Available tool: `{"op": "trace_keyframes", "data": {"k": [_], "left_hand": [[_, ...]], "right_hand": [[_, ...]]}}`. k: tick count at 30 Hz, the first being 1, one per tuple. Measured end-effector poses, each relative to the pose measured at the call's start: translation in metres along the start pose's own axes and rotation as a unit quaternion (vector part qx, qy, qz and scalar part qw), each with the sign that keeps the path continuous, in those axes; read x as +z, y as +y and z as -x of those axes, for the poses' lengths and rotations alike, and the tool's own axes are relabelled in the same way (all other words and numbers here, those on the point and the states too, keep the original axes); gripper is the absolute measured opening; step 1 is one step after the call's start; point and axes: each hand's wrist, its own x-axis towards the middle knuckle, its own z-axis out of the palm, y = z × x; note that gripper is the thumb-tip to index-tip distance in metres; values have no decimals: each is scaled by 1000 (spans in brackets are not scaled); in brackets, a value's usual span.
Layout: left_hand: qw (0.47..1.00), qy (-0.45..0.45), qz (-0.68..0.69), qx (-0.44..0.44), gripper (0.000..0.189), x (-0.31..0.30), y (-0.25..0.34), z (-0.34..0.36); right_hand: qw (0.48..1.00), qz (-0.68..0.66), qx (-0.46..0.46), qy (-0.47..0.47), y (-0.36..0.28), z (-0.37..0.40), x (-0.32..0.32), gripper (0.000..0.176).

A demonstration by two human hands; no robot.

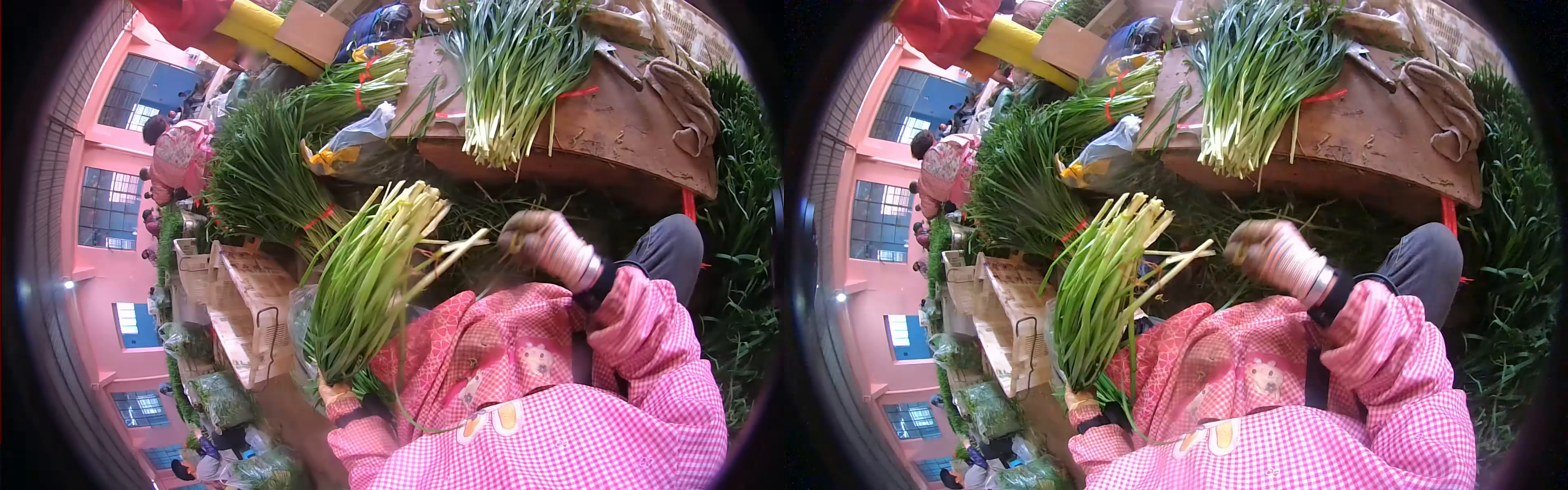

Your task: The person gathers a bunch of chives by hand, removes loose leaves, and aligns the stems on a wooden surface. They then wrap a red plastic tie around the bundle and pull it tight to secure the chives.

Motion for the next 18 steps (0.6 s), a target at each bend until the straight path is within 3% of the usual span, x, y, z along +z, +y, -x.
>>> {"op": "trace_keyframes", "data": {"k": [1,3,4,5,8,9,11,12,13,15,16,17,18], "left_hand": [[1000,-3,-3,-3,39,6,-3,8],[999,17,-31,25,40,16,-7,19],[999,25,-31,30,41,22,-8,19],[998,31,-30,35,41,27,-10,18],[999,29,-31,25,43,14,-8,2],[999,37,-34,21,43,12,-8,-3],[1000,13,-5,12,45,8,-9,-9],[1000,7,4,-2,46,5,-9,-11],[1000,2,13,-17,46,7,-10,-9],[1000,-19,3,-15,42,1,-3,-19],[999,-30,-8,-6,42,2,0,-18],[999,-41,-17,3,42,3,4,-18],[999,-37,5,-8,43,-8,11,-38]], "right_hand": [[998,-17,54,2,0,-10,-10,22],[996,-65,-46,-45,1,-9,5,38],[995,-13,-5,-102,-9,-9,12,52],[988,88,-27,-124,-23,-13,19,55],[971,-150,-57,-180,8,-58,19,61],[959,-238,-16,-153,16,-57,17,60],[958,-168,-64,-225,12,-57,31,60],[941,-197,8,-274,8,-53,35,58],[936,-178,-59,-299,6,-52,45,45],[910,-243,-17,-334,5,-60,59,36],[933,-39,-199,-297,9,-63,59,33],[883,168,-368,-238,13,-69,58,31],[867,214,-393,-220,13,-68,59,28]]}}
